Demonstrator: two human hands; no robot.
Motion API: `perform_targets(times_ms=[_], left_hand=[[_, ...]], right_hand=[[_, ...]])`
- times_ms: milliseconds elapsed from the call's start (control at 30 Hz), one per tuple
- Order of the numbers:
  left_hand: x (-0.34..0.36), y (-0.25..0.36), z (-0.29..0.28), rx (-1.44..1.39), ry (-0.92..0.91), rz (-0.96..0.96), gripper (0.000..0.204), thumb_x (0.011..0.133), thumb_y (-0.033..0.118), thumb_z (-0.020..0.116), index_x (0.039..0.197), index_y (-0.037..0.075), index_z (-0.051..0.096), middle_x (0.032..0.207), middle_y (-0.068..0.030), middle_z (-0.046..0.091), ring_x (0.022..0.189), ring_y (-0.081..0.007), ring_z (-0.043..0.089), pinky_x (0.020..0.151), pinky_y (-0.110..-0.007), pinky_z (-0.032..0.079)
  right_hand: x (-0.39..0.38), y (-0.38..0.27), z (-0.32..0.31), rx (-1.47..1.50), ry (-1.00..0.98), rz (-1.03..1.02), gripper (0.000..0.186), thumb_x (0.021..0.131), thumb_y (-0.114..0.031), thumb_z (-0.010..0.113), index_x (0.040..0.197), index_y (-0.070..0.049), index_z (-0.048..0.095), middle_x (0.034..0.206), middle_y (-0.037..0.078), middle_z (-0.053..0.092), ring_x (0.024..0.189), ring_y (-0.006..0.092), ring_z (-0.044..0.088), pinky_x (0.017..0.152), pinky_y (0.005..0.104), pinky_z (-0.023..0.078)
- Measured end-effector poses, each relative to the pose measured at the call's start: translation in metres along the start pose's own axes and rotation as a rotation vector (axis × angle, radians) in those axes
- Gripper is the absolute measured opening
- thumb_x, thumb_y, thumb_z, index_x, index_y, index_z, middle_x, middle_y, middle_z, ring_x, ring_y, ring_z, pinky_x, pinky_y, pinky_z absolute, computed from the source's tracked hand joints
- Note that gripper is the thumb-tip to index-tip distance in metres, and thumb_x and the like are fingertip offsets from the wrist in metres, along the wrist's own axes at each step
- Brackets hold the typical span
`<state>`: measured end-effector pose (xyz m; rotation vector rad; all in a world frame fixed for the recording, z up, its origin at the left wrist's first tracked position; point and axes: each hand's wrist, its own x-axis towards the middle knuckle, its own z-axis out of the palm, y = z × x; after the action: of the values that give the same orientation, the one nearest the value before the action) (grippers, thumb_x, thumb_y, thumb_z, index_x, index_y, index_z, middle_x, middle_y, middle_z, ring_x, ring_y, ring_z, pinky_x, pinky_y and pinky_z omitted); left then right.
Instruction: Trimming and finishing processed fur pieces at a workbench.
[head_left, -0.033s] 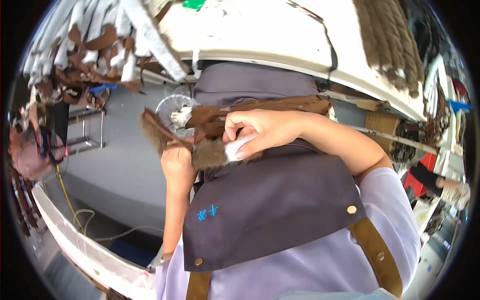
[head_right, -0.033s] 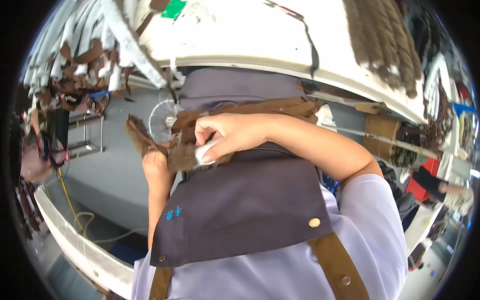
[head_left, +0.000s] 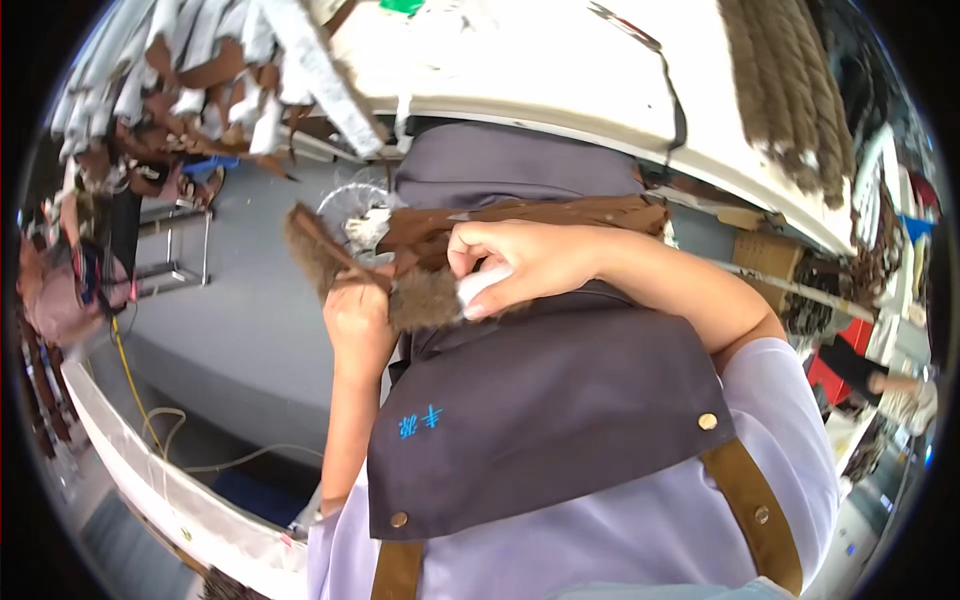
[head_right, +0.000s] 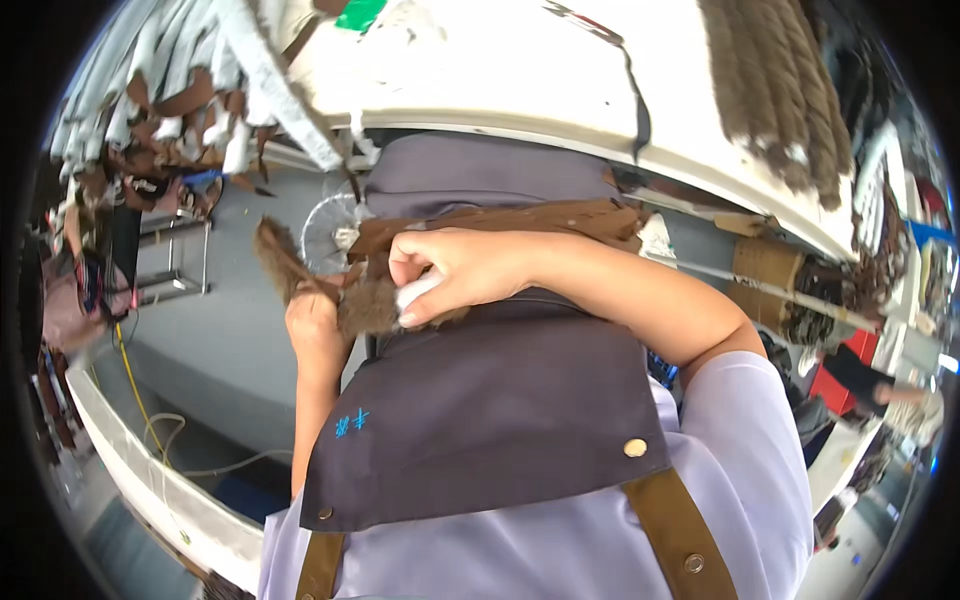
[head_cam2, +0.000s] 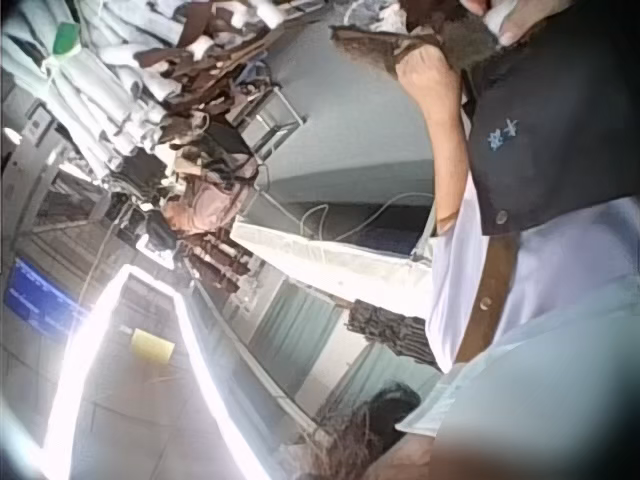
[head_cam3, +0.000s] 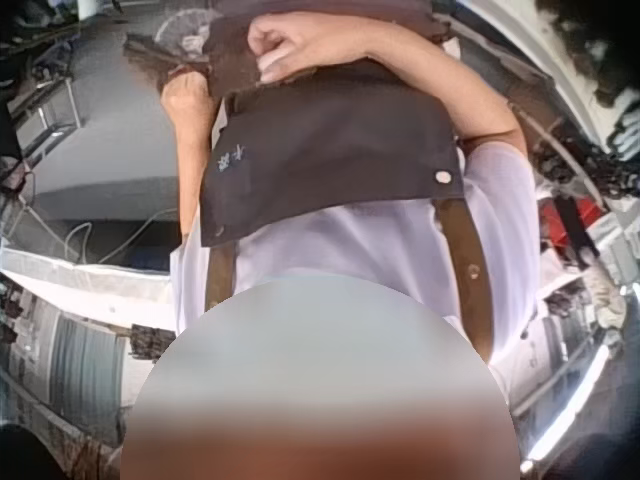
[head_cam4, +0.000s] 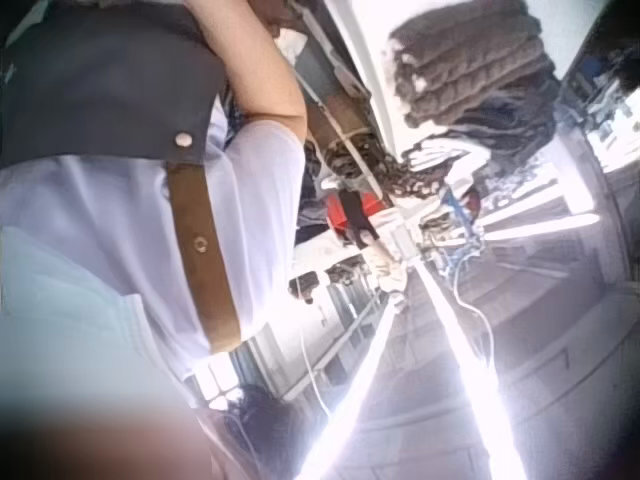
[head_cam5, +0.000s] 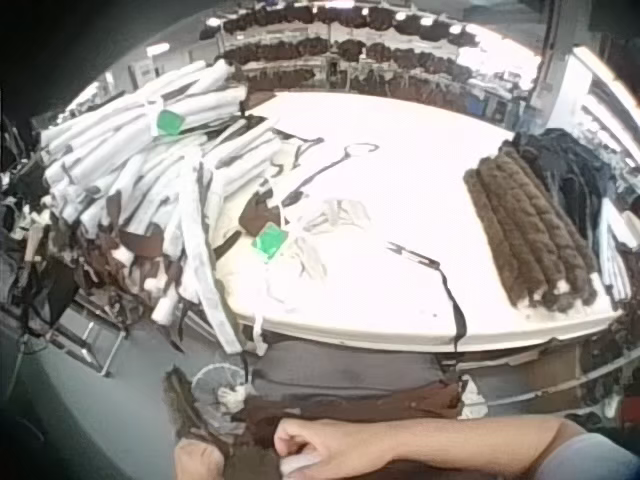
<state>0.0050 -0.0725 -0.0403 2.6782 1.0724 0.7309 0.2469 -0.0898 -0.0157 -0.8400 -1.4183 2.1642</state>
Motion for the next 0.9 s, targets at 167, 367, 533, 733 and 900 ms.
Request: perform_targets(times_ms=[167, 367, 533, 733, 900], left_hand=[[0.020, -0.047, 0.015, 0.127, 0.110, -0.071, 0.010, 0.064, 0.006, 0.061, 0.074, 0.006, 0.056, 0.067, -0.0081, 0.058, 0.061, -0.0265, 0.057, 0.055, -0.037, 0.045], [-0.003, -0.107, 0.059, 0.110, 0.217, -0.131, 0.028, 0.068, 0.017, 0.071, 0.057, 0.007, 0.047, 0.054, -0.0085, 0.051, 0.049, -0.0268, 0.052, 0.045, -0.036, 0.041], [-0.029, -0.150, 0.079, 0.269, 0.116, -0.270, 0.038, 0.075, 0.028, 0.067, 0.054, 0.009, 0.041, 0.054, -0.0096, 0.050, 0.049, -0.0290, 0.052, 0.044, -0.038, 0.040], [-0.056, -0.191, 0.066, 0.346, 0.057, -0.363, 0.043, 0.078, 0.033, 0.064, 0.053, 0.006, 0.041, 0.054, -0.0117, 0.051, 0.051, -0.0331, 0.052, 0.044, -0.041, 0.040], [-0.047, -0.194, 0.029, 0.433, 0.041, -0.382, 0.039, 0.078, 0.033, 0.063, 0.056, 0.007, 0.044, 0.057, -0.0112, 0.053, 0.053, -0.0315, 0.053, 0.046, -0.040, 0.041]], right_hand=[[0.064, 0.000, 0.013, -0.093, 0.120, 0.098, 0.030, 0.085, -0.016, 0.059, 0.096, -0.004, 0.034, 0.069, 0.006, 0.052, 0.058, 0.0125, 0.056, 0.049, 0.0273, 0.045], [0.114, 0.028, 0.031, 0.101, 0.274, 0.157, 0.020, 0.079, -0.010, 0.055, 0.087, -0.002, 0.038, 0.065, 0.009, 0.049, 0.062, 0.0169, 0.049, 0.055, 0.0352, 0.040], [0.119, 0.029, 0.039, -0.165, 0.304, 0.143, 0.016, 0.079, -0.010, 0.053, 0.082, -0.003, 0.039, 0.065, 0.011, 0.049, 0.061, 0.0195, 0.048, 0.055, 0.0366, 0.039], [0.115, 0.017, 0.037, -0.419, 0.252, -0.051, 0.015, 0.077, -0.006, 0.050, 0.079, -0.002, 0.035, 0.063, 0.013, 0.043, 0.057, 0.0237, 0.040, 0.055, 0.0383, 0.036], [0.106, -0.006, 0.034, -0.402, 0.258, -0.102, 0.015, 0.075, -0.008, 0.050, 0.074, -0.001, 0.036, 0.056, 0.018, 0.042, 0.051, 0.0321, 0.037, 0.051, 0.0425, 0.032]])
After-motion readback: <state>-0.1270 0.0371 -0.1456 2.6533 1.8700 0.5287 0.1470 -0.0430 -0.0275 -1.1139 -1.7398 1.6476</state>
